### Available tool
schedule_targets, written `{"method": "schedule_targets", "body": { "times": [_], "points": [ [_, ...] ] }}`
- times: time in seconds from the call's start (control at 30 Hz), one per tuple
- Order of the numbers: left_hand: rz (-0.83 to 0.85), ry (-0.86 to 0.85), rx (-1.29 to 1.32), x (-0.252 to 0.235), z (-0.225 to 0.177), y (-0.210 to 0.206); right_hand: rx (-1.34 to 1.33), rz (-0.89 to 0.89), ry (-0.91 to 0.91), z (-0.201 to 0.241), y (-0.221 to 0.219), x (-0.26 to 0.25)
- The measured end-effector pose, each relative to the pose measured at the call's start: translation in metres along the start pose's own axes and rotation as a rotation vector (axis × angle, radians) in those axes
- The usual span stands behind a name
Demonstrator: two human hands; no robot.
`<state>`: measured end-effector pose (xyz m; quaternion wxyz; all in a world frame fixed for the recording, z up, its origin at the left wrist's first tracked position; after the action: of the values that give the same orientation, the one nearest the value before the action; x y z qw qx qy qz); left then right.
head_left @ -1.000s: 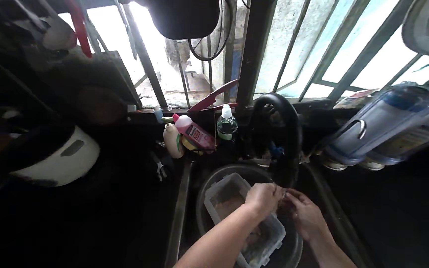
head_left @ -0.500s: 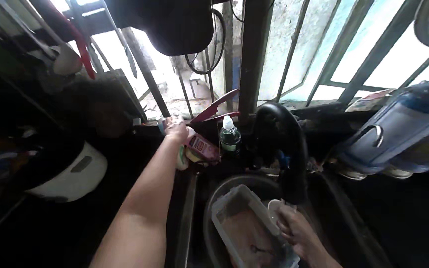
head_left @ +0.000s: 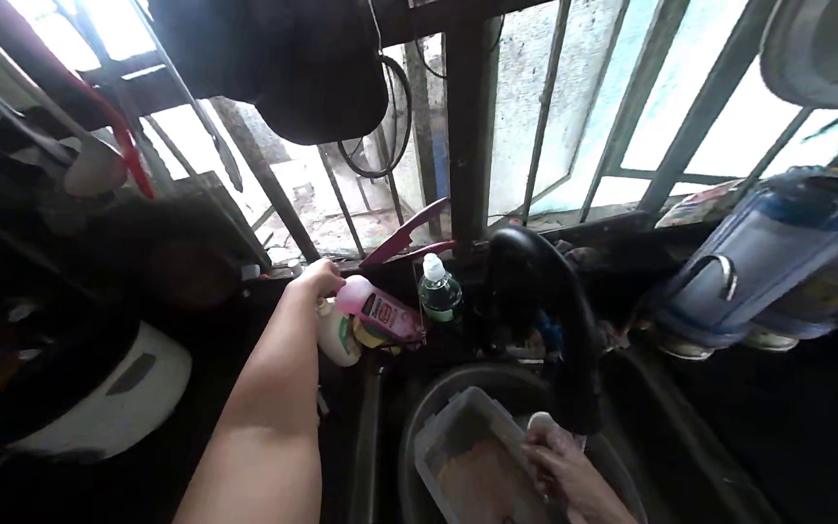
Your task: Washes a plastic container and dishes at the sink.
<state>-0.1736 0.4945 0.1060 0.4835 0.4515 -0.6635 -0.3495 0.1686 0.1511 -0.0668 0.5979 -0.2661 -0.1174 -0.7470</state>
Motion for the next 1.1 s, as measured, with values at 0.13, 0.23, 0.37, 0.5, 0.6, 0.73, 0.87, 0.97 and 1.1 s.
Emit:
{"method": "schedule_targets", "body": {
  "times": [0.13,0.23,0.37,0.5,0.6,0.73,0.87,0.97,1.1],
  "points": [
    [-0.037,-0.175,0.126,0.022,-0.032,0.013,0.131,0.093,0.031,0.007,-0.029,0.002],
    [-0.09,-0.327,-0.022,0.053,-0.082,0.013,0.292,0.121,0.181,0.039,-0.058,-0.008],
    [-0.149,-0.261,-0.143,0.081,-0.129,0.001,0.27,-0.031,0.357,0.095,-0.097,-0.025],
    [-0.266,-0.116,-0.189,0.09,-0.149,-0.012,0.287,-0.256,0.482,0.13,-0.123,-0.053],
    [-0.236,-0.186,-0.131,0.094,-0.154,-0.016,0.342,-0.312,0.521,0.132,-0.137,-0.08],
    [-0.133,-0.353,0.111,0.088,-0.134,-0.012,0.371,-0.392,0.605,0.126,-0.138,-0.112],
    [-0.038,-0.399,0.26,0.086,-0.107,-0.016,0.369,-0.345,0.813,0.116,-0.135,-0.133],
    [-0.044,-0.355,0.297,0.096,-0.093,-0.025,0.408,-0.371,0.777,0.118,-0.133,-0.129],
    [0.019,-0.309,0.269,0.089,-0.064,-0.05,0.389,-0.472,0.76,0.118,-0.131,-0.116]
  ]
}}
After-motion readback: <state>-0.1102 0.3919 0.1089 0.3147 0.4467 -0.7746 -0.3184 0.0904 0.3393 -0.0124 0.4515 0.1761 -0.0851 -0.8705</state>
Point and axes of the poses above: each hand's wrist, its own x-axis away from the middle knuckle, its own y-axis out of the back of the hand, z = x × y, the point moved 4 cm from there along -x, towards the middle knuckle, and after that the axes turned 2 degrees about -z, right-handed, at the moved point
